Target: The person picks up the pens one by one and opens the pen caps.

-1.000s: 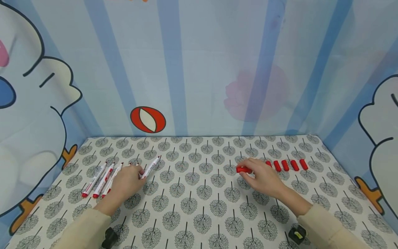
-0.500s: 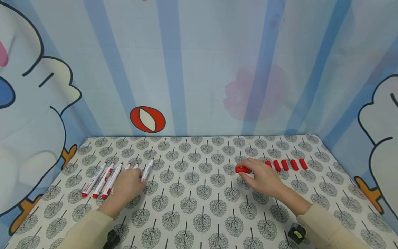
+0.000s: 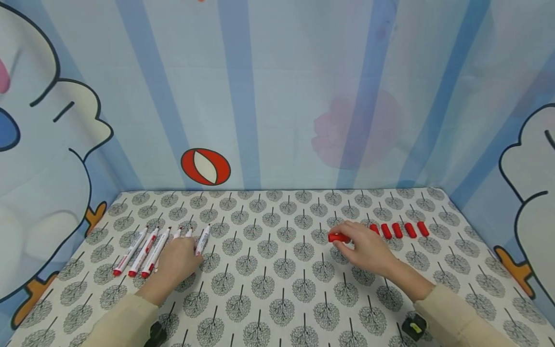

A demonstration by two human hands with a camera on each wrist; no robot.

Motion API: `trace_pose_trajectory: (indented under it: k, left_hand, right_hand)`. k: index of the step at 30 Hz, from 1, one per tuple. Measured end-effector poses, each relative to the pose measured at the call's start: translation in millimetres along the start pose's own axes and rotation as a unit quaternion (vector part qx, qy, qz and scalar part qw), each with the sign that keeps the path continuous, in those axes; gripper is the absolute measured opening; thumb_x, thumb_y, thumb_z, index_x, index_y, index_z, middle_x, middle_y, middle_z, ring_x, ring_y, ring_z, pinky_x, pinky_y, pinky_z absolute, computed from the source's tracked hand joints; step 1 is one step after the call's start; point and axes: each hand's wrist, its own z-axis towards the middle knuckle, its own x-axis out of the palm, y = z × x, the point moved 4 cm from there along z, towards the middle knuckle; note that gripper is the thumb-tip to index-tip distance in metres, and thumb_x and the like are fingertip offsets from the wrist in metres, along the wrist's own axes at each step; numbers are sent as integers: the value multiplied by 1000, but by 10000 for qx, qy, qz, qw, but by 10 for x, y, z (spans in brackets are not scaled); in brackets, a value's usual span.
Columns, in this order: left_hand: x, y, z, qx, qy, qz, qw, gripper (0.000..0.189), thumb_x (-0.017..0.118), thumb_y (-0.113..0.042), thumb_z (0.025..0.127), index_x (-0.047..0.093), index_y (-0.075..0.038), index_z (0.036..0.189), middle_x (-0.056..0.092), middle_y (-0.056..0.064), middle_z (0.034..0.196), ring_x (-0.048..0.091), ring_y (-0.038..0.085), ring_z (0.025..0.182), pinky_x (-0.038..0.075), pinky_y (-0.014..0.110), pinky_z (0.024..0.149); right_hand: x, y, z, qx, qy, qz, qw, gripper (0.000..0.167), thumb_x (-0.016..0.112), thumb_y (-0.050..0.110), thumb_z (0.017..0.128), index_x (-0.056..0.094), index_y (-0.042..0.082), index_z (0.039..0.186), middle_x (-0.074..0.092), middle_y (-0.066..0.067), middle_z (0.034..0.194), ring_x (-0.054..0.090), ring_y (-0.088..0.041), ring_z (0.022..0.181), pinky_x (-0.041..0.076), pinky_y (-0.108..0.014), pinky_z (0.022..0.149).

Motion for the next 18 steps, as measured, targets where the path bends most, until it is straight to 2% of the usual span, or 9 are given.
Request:
trace_pose_trajectory:
  k: [7, 12, 18]
  left_hand:
    - [2, 5, -23, -30, -21, 53, 10000, 16, 68, -11, 75, 54, -5, 68, 51, 4, 58, 46, 17, 50, 37, 28, 43]
    - [-7, 3, -51, -80, 33, 120, 9999, 16, 69, -11, 75, 56, -3, 73, 52, 5, 60, 48, 18, 51, 38, 30, 43]
    - [-28, 5, -69, -36, -53, 199, 9998, 18, 70, -13, 75, 54, -4, 72, 51, 4, 59, 48, 19, 51, 39, 31, 44]
  right_hand:
    - [3, 4, -6, 12, 12, 75, 10000, 19, 67, 16, 83, 65, 17, 102, 65, 7, 98, 60, -8, 81, 50, -26, 67]
    - [6, 13, 0, -40, -2, 72, 10000, 19, 67, 15, 82, 65, 18, 101, 65, 8, 96, 60, -7, 79, 49, -24, 64]
    - [16, 20, 10, -95, -10, 111, 9999, 19, 67, 13, 82, 65, 17, 101, 65, 8, 95, 59, -6, 78, 49, -23, 63]
